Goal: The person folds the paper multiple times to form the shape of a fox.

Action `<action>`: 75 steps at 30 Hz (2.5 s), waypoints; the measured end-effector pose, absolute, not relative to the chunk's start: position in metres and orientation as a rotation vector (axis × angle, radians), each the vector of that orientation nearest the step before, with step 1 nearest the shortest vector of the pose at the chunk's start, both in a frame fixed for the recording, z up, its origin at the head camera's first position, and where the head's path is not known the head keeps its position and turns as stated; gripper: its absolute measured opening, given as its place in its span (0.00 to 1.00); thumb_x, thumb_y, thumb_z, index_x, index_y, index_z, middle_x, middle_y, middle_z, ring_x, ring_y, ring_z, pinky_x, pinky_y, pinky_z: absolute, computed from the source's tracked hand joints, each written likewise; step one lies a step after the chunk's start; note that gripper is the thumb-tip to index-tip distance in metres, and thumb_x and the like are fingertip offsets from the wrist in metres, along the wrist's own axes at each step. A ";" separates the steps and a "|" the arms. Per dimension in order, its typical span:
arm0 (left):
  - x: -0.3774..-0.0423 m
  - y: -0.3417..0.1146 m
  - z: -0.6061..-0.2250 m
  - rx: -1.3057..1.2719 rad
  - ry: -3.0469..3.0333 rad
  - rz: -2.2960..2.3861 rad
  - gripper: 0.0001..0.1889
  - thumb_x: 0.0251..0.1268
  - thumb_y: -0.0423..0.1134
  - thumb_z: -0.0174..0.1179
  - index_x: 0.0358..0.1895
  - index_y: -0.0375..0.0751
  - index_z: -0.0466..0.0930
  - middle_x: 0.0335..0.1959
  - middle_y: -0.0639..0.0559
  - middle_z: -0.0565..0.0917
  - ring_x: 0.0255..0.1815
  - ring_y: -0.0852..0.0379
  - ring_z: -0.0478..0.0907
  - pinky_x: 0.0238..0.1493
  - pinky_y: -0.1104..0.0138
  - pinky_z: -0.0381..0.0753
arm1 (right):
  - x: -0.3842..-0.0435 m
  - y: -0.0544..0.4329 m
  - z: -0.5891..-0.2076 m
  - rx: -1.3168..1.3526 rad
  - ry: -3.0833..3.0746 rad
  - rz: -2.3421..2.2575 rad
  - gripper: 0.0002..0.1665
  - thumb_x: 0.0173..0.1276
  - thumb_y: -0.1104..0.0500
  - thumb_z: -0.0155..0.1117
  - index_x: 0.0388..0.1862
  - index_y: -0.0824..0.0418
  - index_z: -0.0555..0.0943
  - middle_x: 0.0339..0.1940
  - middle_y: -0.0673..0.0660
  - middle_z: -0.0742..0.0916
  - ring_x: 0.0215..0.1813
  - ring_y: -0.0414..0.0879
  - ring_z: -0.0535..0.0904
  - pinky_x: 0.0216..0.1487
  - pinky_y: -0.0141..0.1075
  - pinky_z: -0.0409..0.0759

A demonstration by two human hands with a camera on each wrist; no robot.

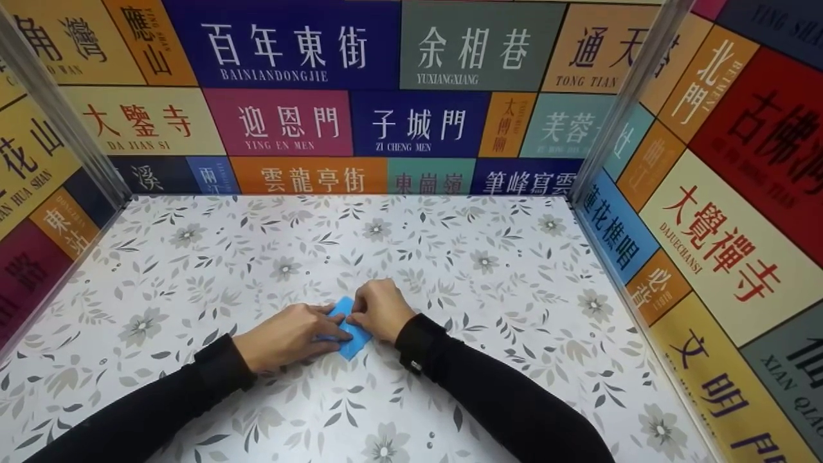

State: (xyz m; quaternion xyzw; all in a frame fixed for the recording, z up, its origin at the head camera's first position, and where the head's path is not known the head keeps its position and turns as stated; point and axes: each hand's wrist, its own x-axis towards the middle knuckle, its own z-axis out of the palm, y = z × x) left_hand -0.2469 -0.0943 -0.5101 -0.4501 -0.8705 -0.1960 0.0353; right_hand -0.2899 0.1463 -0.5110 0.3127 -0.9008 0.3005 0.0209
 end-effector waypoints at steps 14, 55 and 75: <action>-0.244 -0.099 -0.514 -1.405 -2.616 -0.458 0.13 0.80 0.46 0.76 0.62 0.57 0.98 0.58 0.53 0.98 0.66 0.33 0.93 0.56 0.49 0.98 | -0.289 0.146 -0.511 0.927 -2.822 0.989 0.12 0.67 0.59 0.91 0.29 0.58 0.93 0.28 0.52 0.95 0.30 0.35 0.82 0.37 0.30 0.80; -0.247 -0.100 -0.512 -1.241 -2.697 -0.789 0.07 0.71 0.33 0.81 0.48 0.42 1.00 0.57 0.40 0.97 0.69 0.37 0.93 0.77 0.45 0.89 | -0.289 0.142 -0.509 0.897 -2.836 0.956 0.17 0.64 0.54 0.95 0.24 0.57 0.92 0.25 0.51 0.94 0.28 0.33 0.79 0.35 0.30 0.79; -0.280 -0.102 -0.501 -0.980 -2.813 -1.022 0.03 0.72 0.33 0.81 0.43 0.40 1.00 0.41 0.49 1.00 0.45 0.50 0.96 0.53 0.56 0.95 | -0.288 0.137 -0.510 0.875 -2.852 0.995 0.13 0.64 0.59 0.93 0.26 0.57 0.94 0.25 0.50 0.95 0.30 0.36 0.84 0.38 0.31 0.83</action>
